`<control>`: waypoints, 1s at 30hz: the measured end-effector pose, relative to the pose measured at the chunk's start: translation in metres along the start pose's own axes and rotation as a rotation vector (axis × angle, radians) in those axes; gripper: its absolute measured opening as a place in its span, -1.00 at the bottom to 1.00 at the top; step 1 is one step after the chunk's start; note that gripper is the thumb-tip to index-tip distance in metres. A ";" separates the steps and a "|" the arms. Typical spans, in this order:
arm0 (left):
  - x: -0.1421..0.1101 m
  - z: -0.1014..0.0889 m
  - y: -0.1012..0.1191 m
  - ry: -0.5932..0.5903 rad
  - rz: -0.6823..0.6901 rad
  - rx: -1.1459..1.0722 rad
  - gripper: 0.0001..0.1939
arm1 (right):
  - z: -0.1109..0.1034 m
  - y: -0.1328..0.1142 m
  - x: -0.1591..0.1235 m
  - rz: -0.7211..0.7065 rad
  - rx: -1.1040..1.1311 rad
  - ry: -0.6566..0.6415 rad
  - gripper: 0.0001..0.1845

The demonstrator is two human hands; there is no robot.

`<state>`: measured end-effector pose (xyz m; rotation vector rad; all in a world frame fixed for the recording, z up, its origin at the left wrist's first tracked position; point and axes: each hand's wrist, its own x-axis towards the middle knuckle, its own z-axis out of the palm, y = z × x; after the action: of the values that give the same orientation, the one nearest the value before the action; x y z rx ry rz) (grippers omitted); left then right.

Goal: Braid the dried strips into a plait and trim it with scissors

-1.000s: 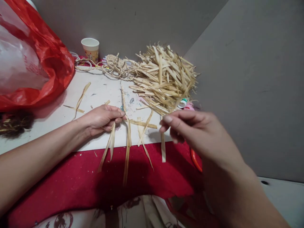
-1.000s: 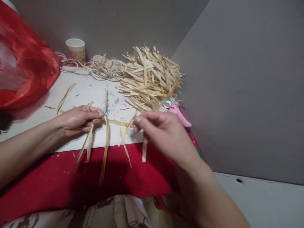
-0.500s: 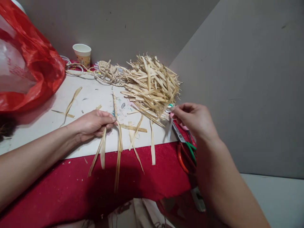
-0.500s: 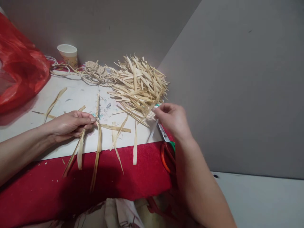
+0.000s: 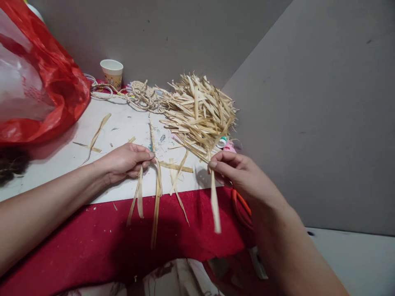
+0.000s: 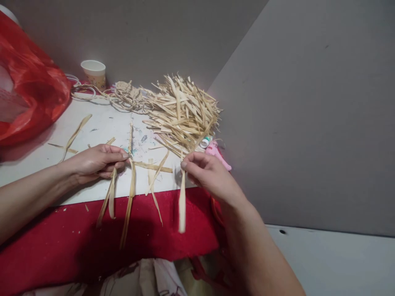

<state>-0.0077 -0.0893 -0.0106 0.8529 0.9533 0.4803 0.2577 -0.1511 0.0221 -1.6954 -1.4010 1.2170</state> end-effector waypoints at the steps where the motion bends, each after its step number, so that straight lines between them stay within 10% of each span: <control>1: 0.000 0.000 0.000 0.005 -0.001 -0.005 -0.79 | 0.001 -0.004 -0.004 0.015 0.075 -0.017 -0.76; 6: -0.001 0.001 -0.001 0.020 0.023 -0.008 -0.77 | 0.008 -0.009 -0.006 -0.010 0.078 -0.031 -0.74; 14: -0.001 0.001 -0.002 0.000 0.065 0.010 -0.74 | -0.018 0.009 0.034 -0.236 -0.770 0.299 -0.81; 20: -0.001 0.000 -0.002 -0.011 0.067 0.019 -0.73 | 0.022 0.001 0.032 -0.545 -0.936 -0.241 -0.78; 30: 0.003 -0.003 -0.006 -0.023 0.070 0.009 -0.76 | -0.002 0.004 0.028 -0.600 -0.944 -0.152 -0.78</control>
<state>-0.0086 -0.0899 -0.0175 0.9001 0.9071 0.5253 0.2615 -0.1254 0.0116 -1.4955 -2.5884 0.3333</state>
